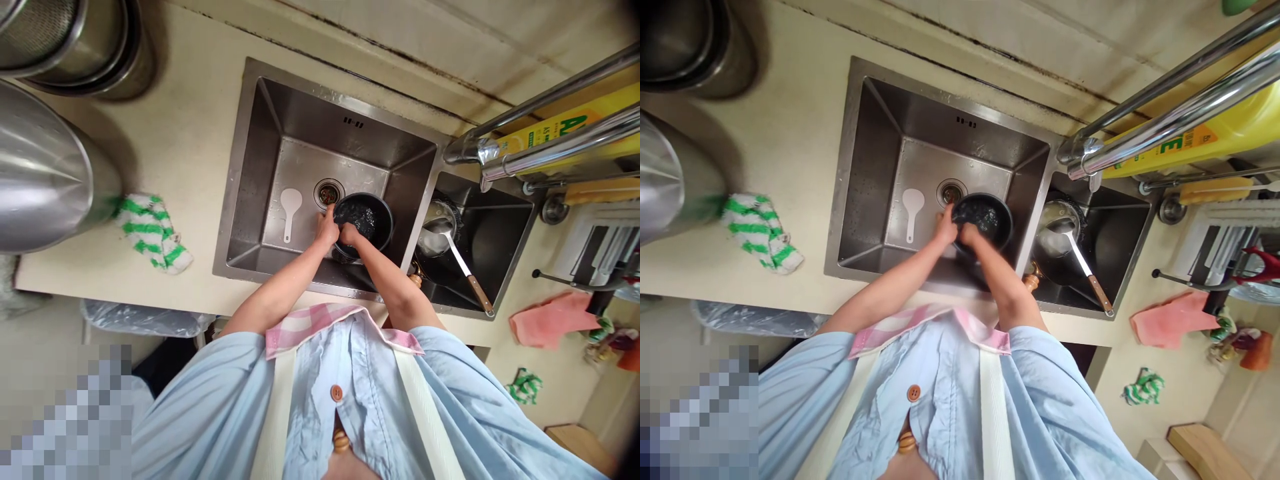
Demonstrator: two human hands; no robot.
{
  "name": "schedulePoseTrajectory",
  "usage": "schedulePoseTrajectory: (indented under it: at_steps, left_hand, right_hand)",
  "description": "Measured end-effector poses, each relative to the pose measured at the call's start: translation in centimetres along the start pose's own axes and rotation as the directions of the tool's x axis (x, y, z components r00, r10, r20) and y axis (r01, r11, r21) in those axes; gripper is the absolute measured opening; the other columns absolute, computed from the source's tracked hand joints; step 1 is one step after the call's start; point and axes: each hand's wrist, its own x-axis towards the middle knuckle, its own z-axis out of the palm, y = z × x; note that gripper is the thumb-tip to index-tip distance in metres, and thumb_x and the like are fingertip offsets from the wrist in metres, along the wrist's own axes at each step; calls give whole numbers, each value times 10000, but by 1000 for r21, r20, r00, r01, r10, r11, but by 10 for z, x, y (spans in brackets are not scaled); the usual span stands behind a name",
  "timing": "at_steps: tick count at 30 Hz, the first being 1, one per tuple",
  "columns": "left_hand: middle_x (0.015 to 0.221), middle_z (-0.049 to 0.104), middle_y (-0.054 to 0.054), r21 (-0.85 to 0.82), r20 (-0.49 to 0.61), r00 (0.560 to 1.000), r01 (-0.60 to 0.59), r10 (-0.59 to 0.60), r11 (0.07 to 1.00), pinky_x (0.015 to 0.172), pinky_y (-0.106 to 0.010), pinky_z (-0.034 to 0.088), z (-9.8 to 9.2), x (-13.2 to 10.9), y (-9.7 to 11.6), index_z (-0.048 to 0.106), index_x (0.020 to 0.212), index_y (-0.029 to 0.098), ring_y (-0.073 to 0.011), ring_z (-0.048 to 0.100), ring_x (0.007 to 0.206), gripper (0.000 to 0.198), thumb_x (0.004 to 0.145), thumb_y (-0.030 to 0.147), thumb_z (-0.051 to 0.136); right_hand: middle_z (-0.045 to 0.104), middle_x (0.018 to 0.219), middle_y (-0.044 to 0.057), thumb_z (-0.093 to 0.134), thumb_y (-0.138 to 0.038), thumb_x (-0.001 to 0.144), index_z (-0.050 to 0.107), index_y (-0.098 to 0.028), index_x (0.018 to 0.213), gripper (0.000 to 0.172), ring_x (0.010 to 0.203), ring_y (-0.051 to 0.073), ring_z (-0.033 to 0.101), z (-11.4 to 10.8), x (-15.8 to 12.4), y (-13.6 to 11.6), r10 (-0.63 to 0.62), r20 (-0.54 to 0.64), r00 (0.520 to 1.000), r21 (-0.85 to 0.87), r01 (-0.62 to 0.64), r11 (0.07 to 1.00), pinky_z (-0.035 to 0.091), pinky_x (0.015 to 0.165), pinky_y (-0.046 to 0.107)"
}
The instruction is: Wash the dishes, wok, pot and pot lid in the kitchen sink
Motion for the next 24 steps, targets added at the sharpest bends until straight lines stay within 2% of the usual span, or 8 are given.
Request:
schedulePoseTrajectory:
  at_steps: [3, 5, 7, 11, 14, 19, 22, 24]
  left_hand:
    - [1263, 538, -148, 22, 17, 1000, -11, 11, 1000, 980, -440, 509, -3, 2, -1, 493, 1477, 271, -313, 645, 1081, 601, 906, 83, 506]
    - [1260, 541, -148, 37, 19, 999, -29, 28, 999, 981, -439, 510, -3, 3, -2, 488, 1478, 272, -313, 642, 1086, 591, 914, 95, 499]
    - [1254, 545, -146, 58, 15, 999, -48, 47, 997, 985, -433, 508, -4, 4, -3, 495, 1471, 273, -314, 637, 1097, 596, 907, 79, 495]
    - [1266, 540, -142, 95, 18, 996, -94, 92, 991, 1003, -424, 497, -5, 4, -2, 510, 1461, 266, -314, 629, 1116, 613, 889, 45, 498]
    - [1271, 540, -148, 102, 26, 995, -99, 97, 990, 1012, -424, 493, -7, 3, -1, 504, 1472, 254, -313, 629, 1122, 622, 890, 35, 493]
    - [1296, 540, -131, 146, 66, 995, -87, 78, 985, 985, -440, 515, -11, 1, 1, 509, 1474, 314, -298, 653, 1075, 610, 911, 79, 496]
    - [1294, 560, -130, 184, 64, 996, -69, 58, 980, 994, -430, 514, -14, -1, 4, 487, 1493, 326, -293, 647, 1108, 591, 938, 124, 493]
    - [1299, 571, -145, 192, 58, 995, -87, 78, 977, 1031, -424, 496, -17, -1, 6, 491, 1500, 289, -297, 630, 1157, 558, 955, 170, 505]
  right_hand:
    - [548, 1436, 140, 389, -268, 1029, 514, -154, 1494, 495, 1257, 235, 560, -15, 4, 0, 27, -185, 982, 6, -26, 1000, 441, 1056, 307]
    - [404, 1540, 156, 392, -252, 1023, 467, -158, 1530, 521, 1329, 273, 471, -20, 1, 2, 43, -276, 960, -22, -51, 998, 404, 1101, 348]
    - [352, 1564, 139, 438, -238, 1001, 536, -191, 1483, 494, 1340, 307, 426, -19, -5, 3, -11, -235, 972, -90, -11, 996, 386, 1117, 376]
    - [404, 1550, 109, 435, -162, 971, 698, -185, 1300, 422, 1336, 292, 424, -3, -22, 6, -191, 83, 978, -249, 206, 946, 323, 1180, 371]
    - [509, 1480, 108, 466, -115, 936, 743, -154, 1203, 386, 1285, 261, 485, 4, -31, 17, -164, 193, 967, -290, 216, 933, 356, 1163, 338]
    - [606, 1352, 184, 492, -79, 916, 733, -103, 1196, 370, 1284, 349, 507, -11, -27, 28, 41, 181, 983, -376, 30, 926, 449, 1079, 473]
    - [527, 1425, 225, 483, -112, 944, 688, -95, 1287, 400, 1335, 388, 460, -22, -21, 16, 98, 99, 990, -400, -51, 915, 438, 1079, 502]
    - [422, 1521, 194, 455, -182, 987, 610, -149, 1406, 449, 1323, 346, 475, -23, -18, 5, 49, 2, 999, -353, -45, 935, 428, 1095, 446]
